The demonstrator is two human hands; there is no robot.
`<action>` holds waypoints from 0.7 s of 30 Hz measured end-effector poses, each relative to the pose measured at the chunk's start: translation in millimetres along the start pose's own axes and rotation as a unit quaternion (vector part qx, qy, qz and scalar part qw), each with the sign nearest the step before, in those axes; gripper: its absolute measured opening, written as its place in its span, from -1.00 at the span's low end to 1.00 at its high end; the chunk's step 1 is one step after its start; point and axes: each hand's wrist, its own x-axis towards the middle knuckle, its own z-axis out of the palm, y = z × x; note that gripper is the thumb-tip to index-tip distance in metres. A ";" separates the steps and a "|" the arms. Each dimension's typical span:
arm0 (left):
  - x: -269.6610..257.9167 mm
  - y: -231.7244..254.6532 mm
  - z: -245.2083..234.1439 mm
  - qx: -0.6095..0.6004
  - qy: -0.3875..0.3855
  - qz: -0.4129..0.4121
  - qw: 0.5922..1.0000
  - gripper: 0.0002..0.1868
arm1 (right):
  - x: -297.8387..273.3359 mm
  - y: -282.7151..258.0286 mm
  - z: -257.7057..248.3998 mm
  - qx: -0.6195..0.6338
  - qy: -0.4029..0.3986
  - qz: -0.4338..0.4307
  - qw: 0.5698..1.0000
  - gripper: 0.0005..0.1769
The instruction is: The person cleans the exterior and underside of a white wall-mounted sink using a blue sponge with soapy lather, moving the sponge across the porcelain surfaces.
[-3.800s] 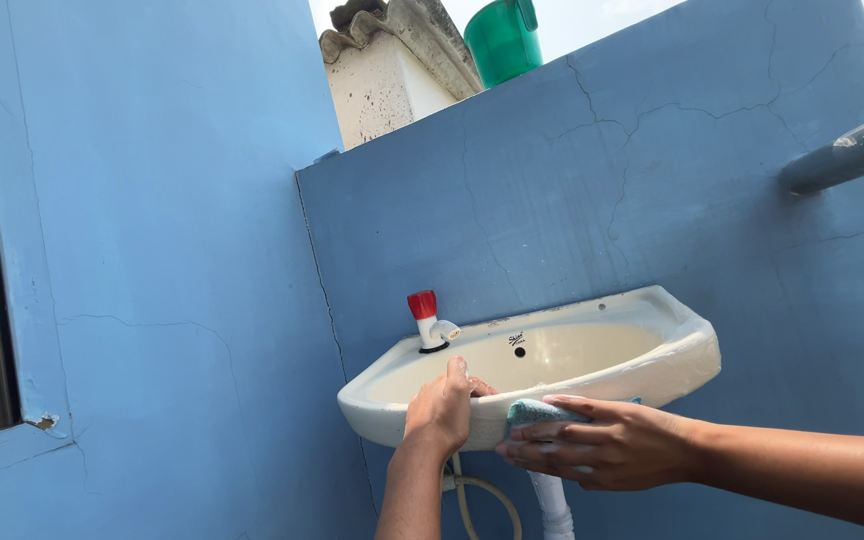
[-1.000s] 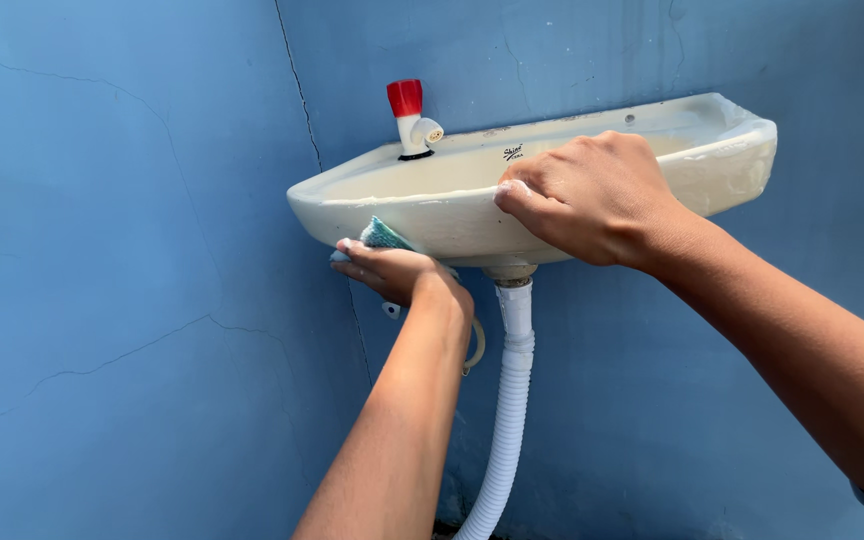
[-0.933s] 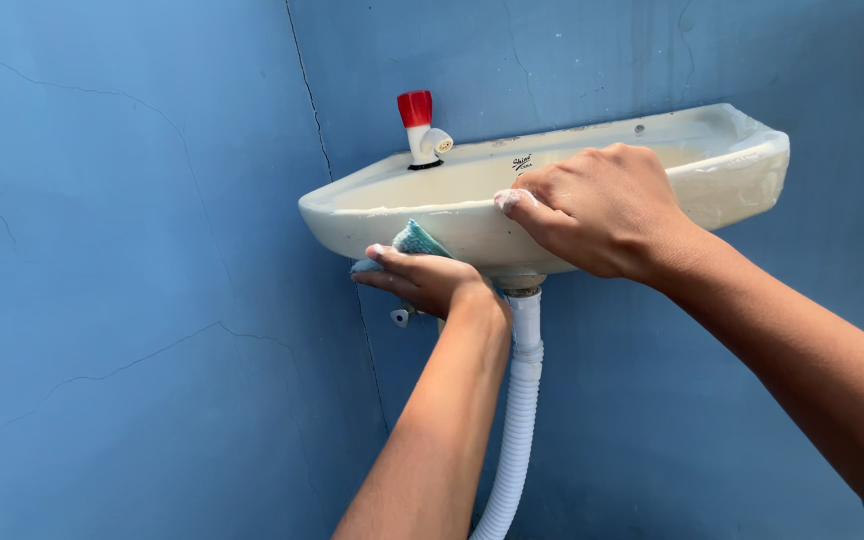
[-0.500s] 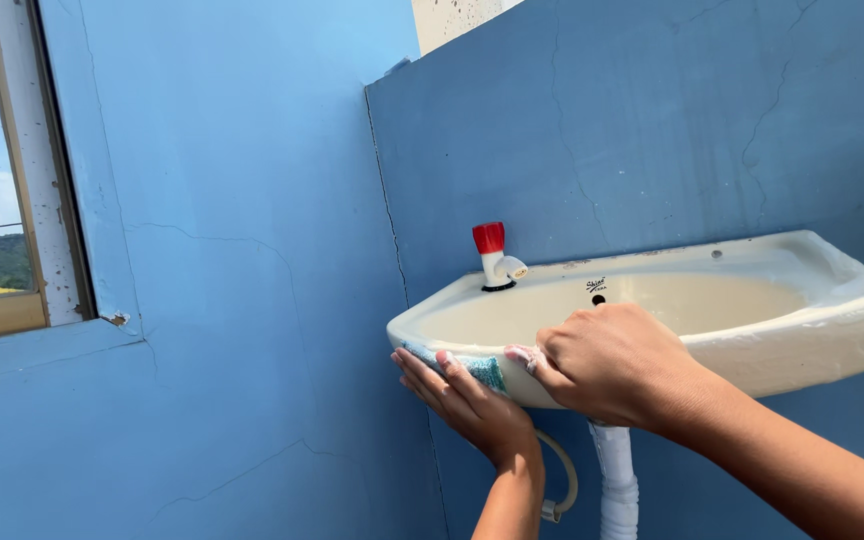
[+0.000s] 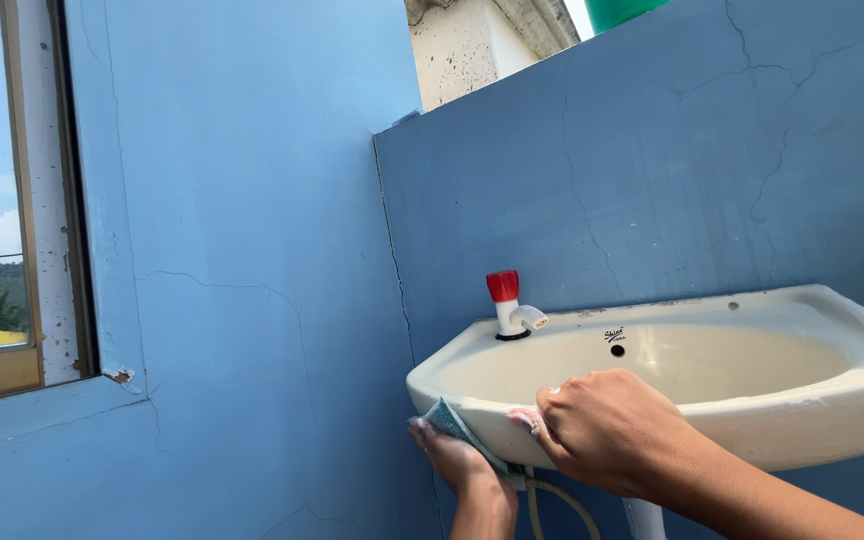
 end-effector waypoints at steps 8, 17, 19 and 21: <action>-51.7 -21.0 9.2 -0.103 -0.011 -0.021 0.994 -0.24 | -6.9 1.3 -0.5 0.000 0.007 -0.013 1.000 -0.33; -61.2 -72.8 9.8 -0.153 -0.108 -0.049 0.981 -0.31 | -6.1 -3.2 -2.6 -0.015 0.006 -0.012 1.000 -0.34; -77.6 -108.9 27.2 -0.200 -0.124 -0.119 0.964 -0.35 | -8.6 1.5 -0.2 -0.014 0.007 -0.010 1.000 -0.34; -67.3 -122.7 34.7 -0.159 -0.132 -0.090 0.974 -0.36 | -8.4 2.7 1.9 -0.013 0.011 -0.014 1.000 -0.33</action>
